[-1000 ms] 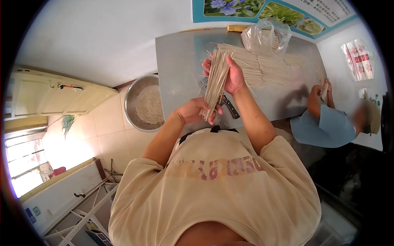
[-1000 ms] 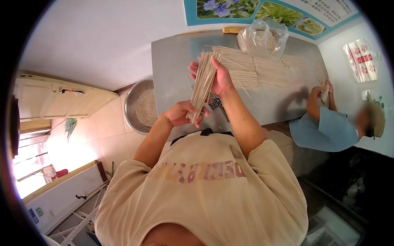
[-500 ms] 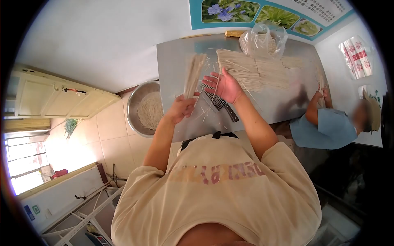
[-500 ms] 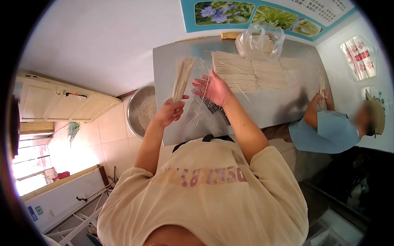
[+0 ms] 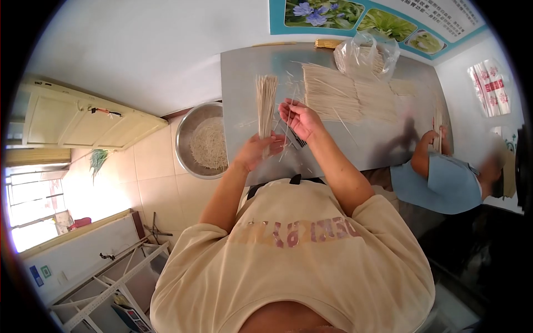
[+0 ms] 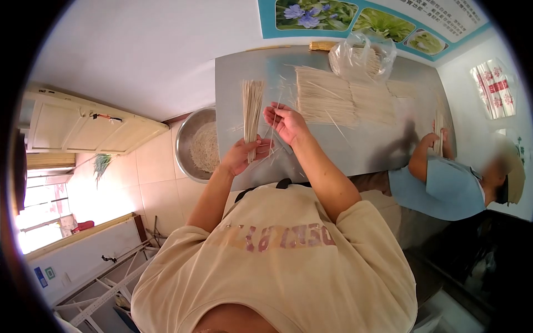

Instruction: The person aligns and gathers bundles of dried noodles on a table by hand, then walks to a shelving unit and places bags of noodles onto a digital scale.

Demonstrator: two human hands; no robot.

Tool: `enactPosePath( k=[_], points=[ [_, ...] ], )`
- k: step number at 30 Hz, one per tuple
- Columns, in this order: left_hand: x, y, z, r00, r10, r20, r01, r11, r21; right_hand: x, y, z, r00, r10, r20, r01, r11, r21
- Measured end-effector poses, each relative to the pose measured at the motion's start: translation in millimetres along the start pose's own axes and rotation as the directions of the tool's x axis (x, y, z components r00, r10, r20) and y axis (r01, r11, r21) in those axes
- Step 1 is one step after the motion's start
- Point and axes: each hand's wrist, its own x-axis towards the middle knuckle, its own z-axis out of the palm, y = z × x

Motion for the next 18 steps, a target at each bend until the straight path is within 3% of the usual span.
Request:
enactPosePath(
  k=[3, 10, 12, 15, 18],
  points=[
    [-3, 3, 9, 0.999, -0.004, 0.051, 0.000, 0.998, 0.068, 2, 7, 8, 0.993, -0.041, -0.109, 0.039, 0.999, -0.025],
    [6, 1, 6, 0.997, -0.013, 0.073, -0.005, 0.971, 0.240, -2, 12, 8, 0.986, -0.151, -0.075, 0.123, 0.948, -0.294],
    [4, 1, 6, 0.983, -0.070, 0.171, 0.002, 0.931, 0.365, -22, 0, 19, 0.982, 0.054, 0.183, -0.060, 0.998, 0.029],
    [-2, 5, 15, 0.951, -0.166, 0.259, 0.075, 0.942, 0.328, -28, 3, 15, 0.983, 0.066, 0.173, -0.096, 0.980, 0.171],
    [2, -4, 13, 0.938, -0.206, 0.280, 0.112, 0.941, 0.319, -36, 3, 9, 0.971, 0.059, 0.230, -0.105, 0.975, 0.194]
  ],
)
